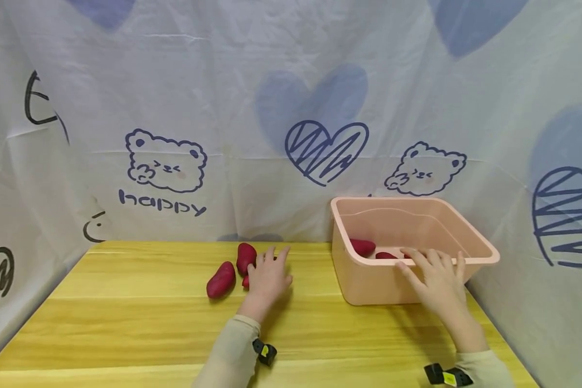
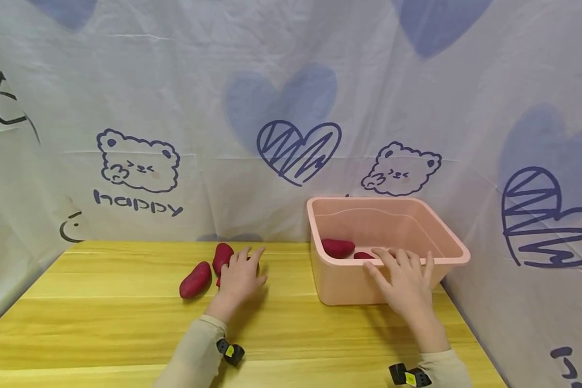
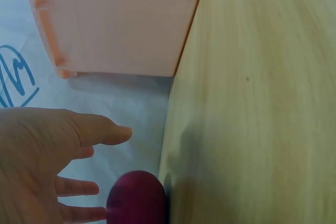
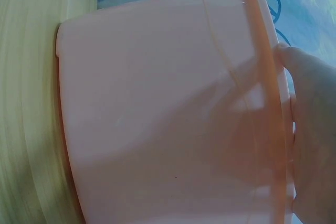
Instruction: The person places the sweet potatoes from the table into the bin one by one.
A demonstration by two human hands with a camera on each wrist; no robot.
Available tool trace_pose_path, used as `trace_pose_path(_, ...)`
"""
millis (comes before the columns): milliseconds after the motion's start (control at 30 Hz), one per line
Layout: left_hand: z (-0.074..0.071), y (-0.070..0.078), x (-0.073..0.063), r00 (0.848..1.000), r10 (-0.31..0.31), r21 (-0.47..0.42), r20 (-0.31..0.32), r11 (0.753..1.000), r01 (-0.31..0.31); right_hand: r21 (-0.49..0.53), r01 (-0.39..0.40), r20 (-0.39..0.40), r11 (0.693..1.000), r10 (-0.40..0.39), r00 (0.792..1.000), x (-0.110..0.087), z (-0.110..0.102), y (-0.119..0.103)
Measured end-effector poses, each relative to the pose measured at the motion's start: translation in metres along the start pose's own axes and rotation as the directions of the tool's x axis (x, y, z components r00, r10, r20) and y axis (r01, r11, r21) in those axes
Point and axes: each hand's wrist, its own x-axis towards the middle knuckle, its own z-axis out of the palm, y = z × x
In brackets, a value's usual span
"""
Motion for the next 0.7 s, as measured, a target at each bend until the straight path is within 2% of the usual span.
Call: trace_pose_path(700,0.012,-0.013,0.003,0.999,-0.025,-0.001,0.039,1.000,0.025,0.003,0.001,0.000,1.000,-0.001,1.000,0.000,-0.002,-0.001)
